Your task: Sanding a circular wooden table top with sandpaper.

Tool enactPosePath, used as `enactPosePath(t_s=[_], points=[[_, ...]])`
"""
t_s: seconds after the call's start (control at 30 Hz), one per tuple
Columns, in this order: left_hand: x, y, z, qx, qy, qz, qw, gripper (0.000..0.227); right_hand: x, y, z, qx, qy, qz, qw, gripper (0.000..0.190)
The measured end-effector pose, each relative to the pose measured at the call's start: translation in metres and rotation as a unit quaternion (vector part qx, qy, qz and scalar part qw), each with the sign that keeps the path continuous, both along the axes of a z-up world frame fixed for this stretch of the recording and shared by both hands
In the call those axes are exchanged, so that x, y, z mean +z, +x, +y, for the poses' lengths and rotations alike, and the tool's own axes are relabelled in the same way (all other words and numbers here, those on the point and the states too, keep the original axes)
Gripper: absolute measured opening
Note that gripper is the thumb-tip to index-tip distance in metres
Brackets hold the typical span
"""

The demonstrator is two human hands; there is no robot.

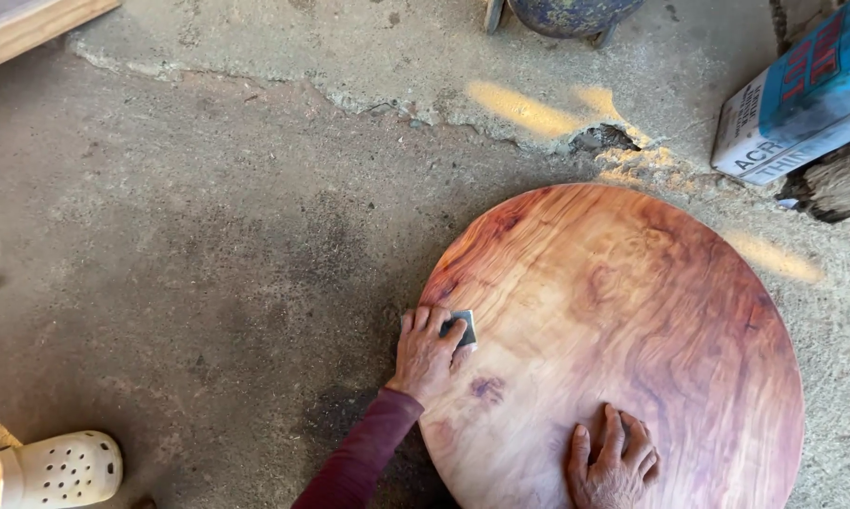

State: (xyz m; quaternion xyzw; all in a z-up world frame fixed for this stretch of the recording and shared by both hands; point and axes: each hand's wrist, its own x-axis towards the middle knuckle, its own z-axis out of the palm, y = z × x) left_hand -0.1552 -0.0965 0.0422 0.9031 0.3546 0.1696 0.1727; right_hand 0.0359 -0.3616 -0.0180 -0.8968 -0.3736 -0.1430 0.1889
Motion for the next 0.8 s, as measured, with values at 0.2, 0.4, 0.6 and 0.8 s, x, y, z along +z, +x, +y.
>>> enactPosePath(t_s=[0.2, 0.4, 0.6, 0.8], points=[[-0.025, -0.026, -0.002, -0.03, 0.131, -0.07, 0.988, 0.042, 0.003, 0.005, -0.004, 0.021, -0.021, -0.004, 1.0, 0.057], [-0.056, -0.01, 0.01, -0.004, 0.109, -0.048, 0.993, 0.037, -0.001, 0.004, 0.007, 0.01, 0.004, -0.025, 1.0, 0.054], [-0.058, 0.096, 0.1, 0.033, 0.088, 0.006, 0.996, 0.028, -0.004, 0.008, 0.0, 0.027, 0.006, -0.055, 0.998, 0.053], [-0.057, 0.016, 0.044, 0.046, 0.095, -0.016, 0.994, 0.048, -0.008, 0.07, -0.01, 0.028, -0.06, -0.062, 0.996, 0.069]])
